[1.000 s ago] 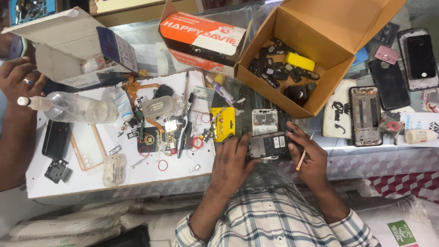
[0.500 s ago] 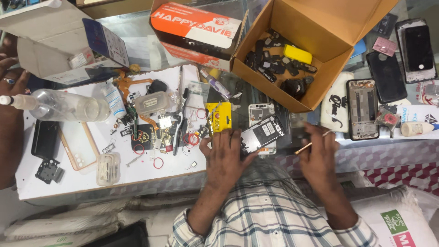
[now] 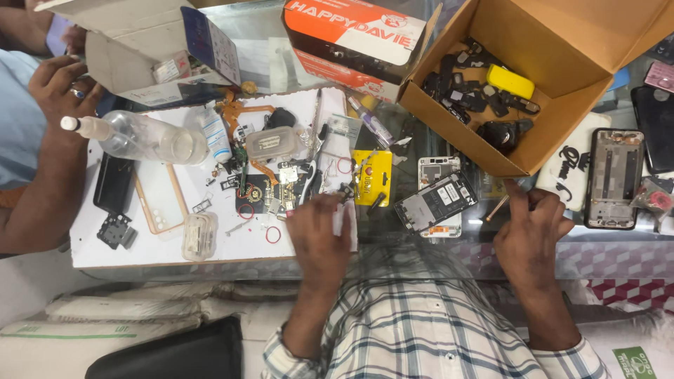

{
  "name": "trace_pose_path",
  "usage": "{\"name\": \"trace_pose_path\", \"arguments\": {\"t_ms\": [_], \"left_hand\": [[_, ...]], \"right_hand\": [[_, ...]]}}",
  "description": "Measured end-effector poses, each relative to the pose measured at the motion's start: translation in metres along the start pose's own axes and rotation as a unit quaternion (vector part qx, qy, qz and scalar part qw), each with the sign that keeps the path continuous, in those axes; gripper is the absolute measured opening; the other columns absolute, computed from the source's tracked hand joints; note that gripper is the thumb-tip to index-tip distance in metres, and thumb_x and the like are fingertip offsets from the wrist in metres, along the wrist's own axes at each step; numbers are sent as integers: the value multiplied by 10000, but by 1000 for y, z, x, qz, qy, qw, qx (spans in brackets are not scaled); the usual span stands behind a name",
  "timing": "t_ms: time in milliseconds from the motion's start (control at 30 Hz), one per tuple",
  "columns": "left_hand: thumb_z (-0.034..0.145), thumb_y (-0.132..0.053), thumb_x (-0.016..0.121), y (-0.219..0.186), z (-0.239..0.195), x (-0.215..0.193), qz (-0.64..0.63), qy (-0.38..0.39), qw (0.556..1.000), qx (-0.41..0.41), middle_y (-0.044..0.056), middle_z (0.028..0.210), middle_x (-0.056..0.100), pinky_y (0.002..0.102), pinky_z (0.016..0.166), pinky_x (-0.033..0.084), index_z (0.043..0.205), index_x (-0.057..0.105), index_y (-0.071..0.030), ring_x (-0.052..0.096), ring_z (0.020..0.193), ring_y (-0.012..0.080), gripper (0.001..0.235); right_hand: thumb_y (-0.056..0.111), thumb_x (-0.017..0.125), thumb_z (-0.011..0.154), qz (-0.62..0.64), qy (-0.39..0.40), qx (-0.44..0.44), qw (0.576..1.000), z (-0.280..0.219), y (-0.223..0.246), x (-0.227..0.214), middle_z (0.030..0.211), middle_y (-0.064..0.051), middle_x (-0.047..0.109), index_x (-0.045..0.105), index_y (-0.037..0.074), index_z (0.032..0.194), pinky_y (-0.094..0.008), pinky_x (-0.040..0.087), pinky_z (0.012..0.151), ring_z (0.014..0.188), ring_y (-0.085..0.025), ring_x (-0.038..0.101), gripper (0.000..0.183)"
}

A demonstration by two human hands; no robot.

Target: The person uses a screwdriver to remove screws from a disassembled mobile phone chassis, then uses a prying tool to detach a black internal component. The person holds the phone and component while working at a cluttered repair bench.

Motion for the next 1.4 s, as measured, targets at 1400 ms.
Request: {"name": "trace_pose_path", "arguments": {"t_ms": [1400], "left_hand": [[961,-378,775,-65,-40,46,-159,182,969,52,96,934,686,381,717,565,1164,635,-61,702,826,256,402]], "right_hand": [[69,469,1100,581,40,28,812,-50,16,2,1146,-84,625,481,14,1434,-223,513,732,846,-88,557,339]]}}
Point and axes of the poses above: each hand's wrist, its own z-axis towards the middle knuckle, its own x-axis out of the palm, y = z × x, the point moved 7 cm from there along z, towards the middle knuckle
